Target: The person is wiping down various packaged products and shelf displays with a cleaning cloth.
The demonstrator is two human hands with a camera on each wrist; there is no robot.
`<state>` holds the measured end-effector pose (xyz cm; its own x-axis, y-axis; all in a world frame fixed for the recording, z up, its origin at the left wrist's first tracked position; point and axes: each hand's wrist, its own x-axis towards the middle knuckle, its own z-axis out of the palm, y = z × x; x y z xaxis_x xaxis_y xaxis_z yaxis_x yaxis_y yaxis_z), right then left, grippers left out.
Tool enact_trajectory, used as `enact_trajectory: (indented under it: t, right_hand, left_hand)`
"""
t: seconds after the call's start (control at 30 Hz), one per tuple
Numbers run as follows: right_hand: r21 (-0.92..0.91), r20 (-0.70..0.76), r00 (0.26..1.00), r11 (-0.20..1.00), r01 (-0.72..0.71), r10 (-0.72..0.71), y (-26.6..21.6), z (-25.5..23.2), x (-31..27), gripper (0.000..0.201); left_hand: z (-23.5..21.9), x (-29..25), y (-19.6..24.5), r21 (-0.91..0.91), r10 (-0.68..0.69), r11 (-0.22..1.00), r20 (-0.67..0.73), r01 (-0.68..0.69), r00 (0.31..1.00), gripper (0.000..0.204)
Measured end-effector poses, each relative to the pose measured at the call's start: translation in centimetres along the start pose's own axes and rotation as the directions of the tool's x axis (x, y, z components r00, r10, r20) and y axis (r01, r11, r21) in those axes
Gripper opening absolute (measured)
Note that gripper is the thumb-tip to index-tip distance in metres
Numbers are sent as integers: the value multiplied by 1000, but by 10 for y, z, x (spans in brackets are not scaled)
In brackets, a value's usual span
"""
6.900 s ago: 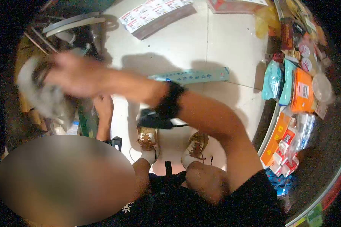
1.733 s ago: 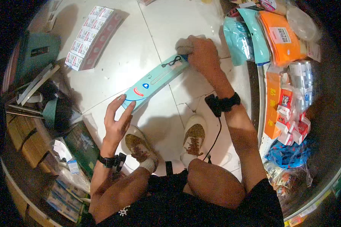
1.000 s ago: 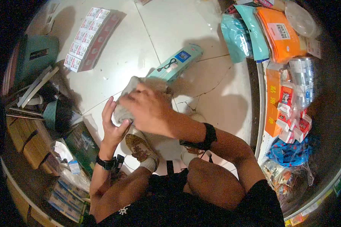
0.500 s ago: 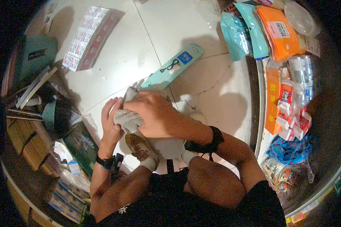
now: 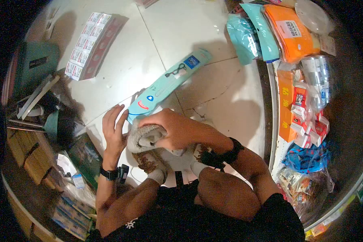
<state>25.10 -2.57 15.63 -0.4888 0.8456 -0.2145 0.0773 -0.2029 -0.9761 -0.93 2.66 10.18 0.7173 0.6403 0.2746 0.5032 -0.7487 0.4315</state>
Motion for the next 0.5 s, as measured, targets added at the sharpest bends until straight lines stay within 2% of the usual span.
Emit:
enact_trajectory:
  t: [0.1, 0.13, 0.2, 0.23, 0.3, 0.43, 0.5]
  right_hand:
    - [29, 28, 999, 998, -47, 46, -2, -5, -9, 49]
    - [28, 29, 999, 999, -47, 46, -4, -8, -11, 49]
    - [-45, 89, 979, 982, -182, 186, -7, -17, -13, 52]
    - [-46, 88, 979, 983, -180, 183, -1, -19, -17, 52]
    - [-77, -35, 984, 981, -176, 174, 13, -22, -22, 53]
    - [-176, -90, 972, 957, -231, 218, 12, -34, -29, 57]
    - [-230, -193, 978, 965, -128, 83, 11, -35, -30, 49]
  left_hand:
    - [4, -1, -1, -14, -77, 997, -43, 77, 996, 62]
    - [5, -1, -2, -57, -156, 987, -54, 153, 986, 64]
    - [7, 2, -2, -127, -297, 949, -61, 288, 953, 63]
    - [9, 2, -4, -126, -295, 950, -63, 286, 953, 63]
    - [13, -1, -8, -167, -413, 899, -15, 405, 911, 60]
    - [19, -6, -15, -148, -440, 887, 16, 438, 898, 59]
    - [23, -10, -18, -115, -463, 877, 47, 466, 885, 61]
